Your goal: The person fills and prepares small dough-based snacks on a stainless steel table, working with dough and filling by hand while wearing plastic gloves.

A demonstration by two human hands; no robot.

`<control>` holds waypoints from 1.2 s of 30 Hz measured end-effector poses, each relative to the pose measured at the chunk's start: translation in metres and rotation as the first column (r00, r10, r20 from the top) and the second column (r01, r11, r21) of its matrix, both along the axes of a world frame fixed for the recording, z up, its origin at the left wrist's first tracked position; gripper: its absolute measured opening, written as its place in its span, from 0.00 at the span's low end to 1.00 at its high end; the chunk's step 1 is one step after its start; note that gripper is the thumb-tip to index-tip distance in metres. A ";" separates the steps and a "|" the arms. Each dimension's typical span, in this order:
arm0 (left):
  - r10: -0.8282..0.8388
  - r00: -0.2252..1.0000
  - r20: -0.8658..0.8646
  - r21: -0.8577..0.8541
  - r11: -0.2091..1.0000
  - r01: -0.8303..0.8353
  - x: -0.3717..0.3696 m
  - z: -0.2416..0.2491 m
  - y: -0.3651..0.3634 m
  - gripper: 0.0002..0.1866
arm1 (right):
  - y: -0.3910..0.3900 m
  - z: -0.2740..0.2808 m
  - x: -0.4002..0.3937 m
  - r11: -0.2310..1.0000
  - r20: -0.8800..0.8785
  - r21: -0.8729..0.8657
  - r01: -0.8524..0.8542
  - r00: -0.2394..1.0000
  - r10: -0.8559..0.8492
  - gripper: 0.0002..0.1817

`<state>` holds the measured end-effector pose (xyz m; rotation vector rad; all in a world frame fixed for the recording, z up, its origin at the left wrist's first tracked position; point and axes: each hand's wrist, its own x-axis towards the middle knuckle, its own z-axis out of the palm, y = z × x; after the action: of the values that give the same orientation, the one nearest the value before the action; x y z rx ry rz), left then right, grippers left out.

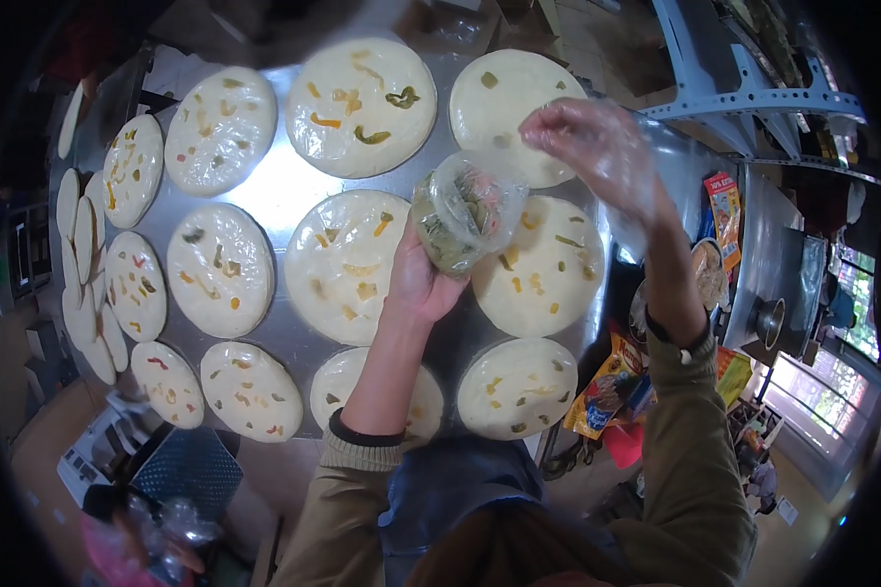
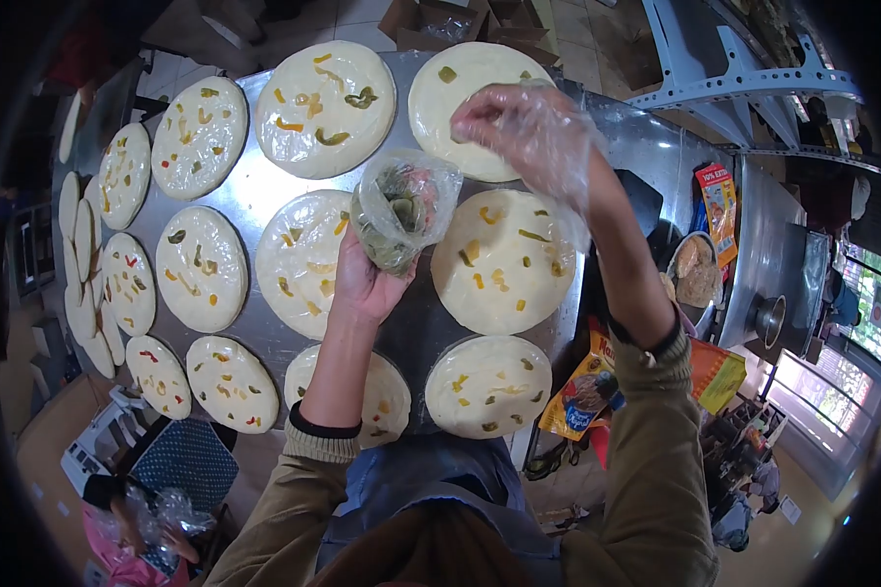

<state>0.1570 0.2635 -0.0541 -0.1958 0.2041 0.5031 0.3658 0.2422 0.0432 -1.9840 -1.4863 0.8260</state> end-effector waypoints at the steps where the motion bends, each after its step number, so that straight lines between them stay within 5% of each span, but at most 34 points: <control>1: -0.006 0.998 -0.069 0.014 1.000 0.007 0.003 0.003 0.000 0.23 | -0.007 0.014 -0.008 0.999 -0.035 0.013 -0.050 0.998 0.050 0.14; 4: -0.029 0.998 -0.062 0.035 0.999 0.031 0.009 -0.007 -0.001 0.23 | -0.019 0.023 -0.042 0.958 0.245 -0.020 -0.285 0.928 0.281 0.11; 6: -0.041 0.995 -0.089 0.029 0.999 0.044 0.015 -0.006 -0.002 0.23 | -0.037 0.021 -0.054 0.921 0.467 0.137 -0.366 0.844 0.266 0.11; 8: -0.048 0.974 -0.220 0.006 0.999 0.051 0.023 0.009 -0.002 0.23 | -0.043 0.011 -0.056 0.906 0.455 0.187 -0.381 0.851 0.264 0.12; 10: -0.051 0.985 -0.165 -0.012 0.999 0.050 0.022 0.005 -0.002 0.23 | -0.042 0.007 -0.052 0.900 0.496 0.193 -0.390 0.831 0.254 0.11; 13: -0.061 0.997 0.040 0.006 0.998 0.060 0.019 -0.011 -0.003 0.23 | -0.023 0.014 -0.047 0.955 0.388 0.019 -0.295 0.883 0.265 0.10; 14: -0.064 0.990 0.128 0.023 0.998 0.061 0.019 -0.016 -0.002 0.23 | -0.016 0.011 -0.039 0.969 0.143 -0.010 -0.245 0.959 0.244 0.11; 16: -0.061 0.997 0.037 0.010 0.998 0.061 0.020 -0.011 0.000 0.23 | -0.007 0.006 -0.020 0.980 -0.352 -0.099 -0.173 0.927 0.128 0.13; 18: -0.059 0.998 -0.017 0.001 0.998 0.059 0.020 -0.008 0.002 0.23 | -0.008 0.017 -0.011 0.991 -0.305 -0.057 -0.124 0.947 0.101 0.15; 20: -0.060 0.998 -0.031 -0.005 0.998 0.060 0.020 -0.006 0.003 0.23 | 0.003 0.023 0.003 0.956 -0.301 -0.283 -0.072 0.953 -0.017 0.15; 24: -0.036 0.999 -0.034 -0.021 0.999 0.035 0.014 -0.008 0.000 0.24 | 0.011 -0.009 0.043 0.963 -0.300 -0.235 0.130 0.933 -0.199 0.14; 28: -0.022 1.000 0.001 -0.067 0.998 0.022 0.010 -0.010 0.000 0.23 | 0.024 -0.053 0.075 0.970 0.088 -0.171 0.171 0.984 -0.157 0.13; 31: -0.018 1.000 0.020 -0.091 0.996 0.020 0.009 -0.010 0.000 0.22 | 0.031 -0.076 0.080 0.988 0.496 -0.076 0.135 0.864 -0.080 0.12; 36: -0.018 1.000 -0.023 -0.085 0.996 0.016 0.009 -0.010 0.001 0.22 | 0.029 -0.069 0.077 0.988 0.546 -0.015 0.151 0.829 -0.119 0.11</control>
<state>0.1664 0.2642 -0.0641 -0.2711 0.2508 0.4801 0.4430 0.2712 -0.0261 -2.4712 -1.5962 0.2410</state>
